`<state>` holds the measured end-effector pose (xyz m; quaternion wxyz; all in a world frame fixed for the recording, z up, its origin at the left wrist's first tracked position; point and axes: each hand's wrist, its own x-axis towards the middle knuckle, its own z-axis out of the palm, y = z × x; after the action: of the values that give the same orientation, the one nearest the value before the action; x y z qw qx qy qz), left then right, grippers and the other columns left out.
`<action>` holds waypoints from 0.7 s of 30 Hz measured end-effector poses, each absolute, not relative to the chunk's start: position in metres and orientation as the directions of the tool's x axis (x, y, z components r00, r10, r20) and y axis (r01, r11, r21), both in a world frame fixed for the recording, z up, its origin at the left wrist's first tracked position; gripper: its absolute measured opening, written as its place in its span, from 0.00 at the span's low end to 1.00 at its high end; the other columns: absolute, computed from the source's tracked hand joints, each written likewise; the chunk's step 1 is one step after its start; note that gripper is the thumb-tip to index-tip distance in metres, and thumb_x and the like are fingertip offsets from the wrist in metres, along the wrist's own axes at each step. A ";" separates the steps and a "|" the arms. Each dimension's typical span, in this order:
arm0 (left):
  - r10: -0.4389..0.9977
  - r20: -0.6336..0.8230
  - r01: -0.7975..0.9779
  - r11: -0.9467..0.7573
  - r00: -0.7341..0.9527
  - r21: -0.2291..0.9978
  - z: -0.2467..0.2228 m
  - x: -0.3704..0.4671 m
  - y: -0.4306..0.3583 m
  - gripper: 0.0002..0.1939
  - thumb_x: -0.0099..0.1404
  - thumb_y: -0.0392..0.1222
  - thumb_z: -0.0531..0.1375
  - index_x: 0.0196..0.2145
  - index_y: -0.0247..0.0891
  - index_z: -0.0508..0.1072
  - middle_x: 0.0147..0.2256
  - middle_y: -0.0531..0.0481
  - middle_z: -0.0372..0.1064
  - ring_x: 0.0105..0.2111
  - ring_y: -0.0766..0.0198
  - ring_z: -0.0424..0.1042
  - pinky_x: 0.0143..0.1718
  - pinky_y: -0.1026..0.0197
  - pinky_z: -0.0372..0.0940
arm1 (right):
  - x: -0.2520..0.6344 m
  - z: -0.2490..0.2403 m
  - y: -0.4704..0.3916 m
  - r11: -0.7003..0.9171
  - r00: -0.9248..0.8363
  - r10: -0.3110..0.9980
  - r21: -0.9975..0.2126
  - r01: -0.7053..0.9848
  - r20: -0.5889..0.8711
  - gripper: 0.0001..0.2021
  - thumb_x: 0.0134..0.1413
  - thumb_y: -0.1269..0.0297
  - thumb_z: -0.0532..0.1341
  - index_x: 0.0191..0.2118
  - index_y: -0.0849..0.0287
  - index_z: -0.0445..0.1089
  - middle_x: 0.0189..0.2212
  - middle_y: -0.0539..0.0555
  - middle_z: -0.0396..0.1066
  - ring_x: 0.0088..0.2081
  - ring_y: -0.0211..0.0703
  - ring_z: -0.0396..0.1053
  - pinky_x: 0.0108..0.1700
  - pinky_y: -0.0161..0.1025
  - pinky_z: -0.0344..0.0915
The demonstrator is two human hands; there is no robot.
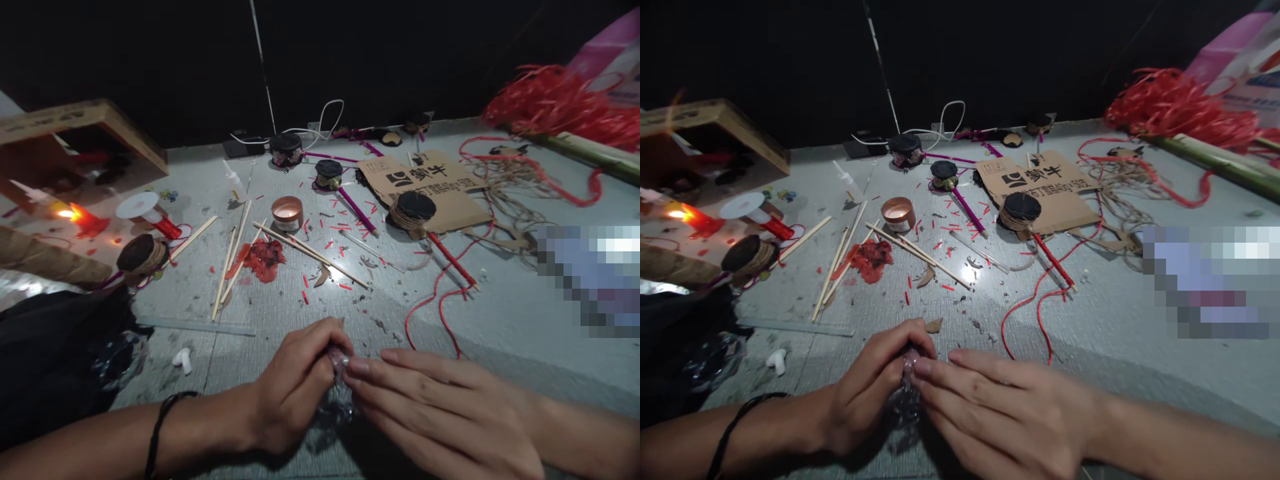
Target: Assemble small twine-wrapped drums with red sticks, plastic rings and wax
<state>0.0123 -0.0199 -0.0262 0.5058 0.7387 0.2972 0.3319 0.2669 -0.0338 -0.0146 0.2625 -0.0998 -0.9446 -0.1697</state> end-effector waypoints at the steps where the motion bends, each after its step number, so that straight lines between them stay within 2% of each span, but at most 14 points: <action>1: 0.774 0.189 0.103 -0.312 0.604 0.945 -0.026 0.012 -0.020 0.11 0.78 0.39 0.48 0.42 0.39 0.69 0.34 0.52 0.66 0.34 0.64 0.66 0.38 0.60 0.62 | 0.267 -0.014 -0.034 0.922 -0.838 0.101 0.266 0.281 0.535 0.23 0.77 0.76 0.48 0.56 0.61 0.81 0.65 0.55 0.75 0.71 0.45 0.65 0.76 0.45 0.58; 9: 0.798 0.144 0.124 -0.263 0.585 0.957 -0.024 0.013 -0.022 0.15 0.82 0.46 0.48 0.42 0.40 0.69 0.34 0.50 0.68 0.34 0.62 0.68 0.39 0.58 0.65 | 0.265 -0.015 -0.033 0.932 -0.817 0.118 0.222 0.288 0.564 0.20 0.77 0.74 0.51 0.54 0.62 0.82 0.64 0.57 0.75 0.72 0.47 0.64 0.75 0.44 0.60; 13: 0.809 0.135 0.147 -0.263 0.572 0.953 -0.024 0.014 -0.022 0.15 0.82 0.43 0.46 0.42 0.39 0.70 0.34 0.50 0.69 0.35 0.62 0.69 0.40 0.58 0.65 | 0.265 -0.017 -0.036 0.938 -0.797 0.164 0.159 0.309 0.581 0.21 0.77 0.75 0.50 0.55 0.63 0.82 0.65 0.56 0.75 0.74 0.47 0.60 0.76 0.44 0.55; 18: 0.810 0.143 0.135 -0.264 0.569 0.955 -0.025 0.015 -0.020 0.15 0.81 0.41 0.47 0.41 0.39 0.70 0.33 0.50 0.69 0.34 0.63 0.68 0.38 0.60 0.64 | 0.265 -0.020 -0.036 0.942 -0.808 0.152 0.164 0.292 0.569 0.20 0.78 0.74 0.51 0.55 0.61 0.82 0.65 0.57 0.75 0.73 0.46 0.62 0.73 0.42 0.63; 21: 0.807 0.131 0.127 -0.246 0.576 0.961 -0.024 0.015 -0.019 0.14 0.80 0.42 0.48 0.40 0.38 0.70 0.33 0.51 0.69 0.34 0.63 0.68 0.39 0.60 0.64 | 0.264 -0.021 -0.035 0.950 -0.804 0.153 0.137 0.279 0.575 0.18 0.77 0.73 0.53 0.54 0.63 0.82 0.65 0.59 0.75 0.72 0.48 0.63 0.74 0.45 0.61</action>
<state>0.0146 -0.0191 -0.0244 0.5207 0.7188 0.3251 0.3264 0.2643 -0.0348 -0.0207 0.2918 -0.1145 -0.9435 -0.1079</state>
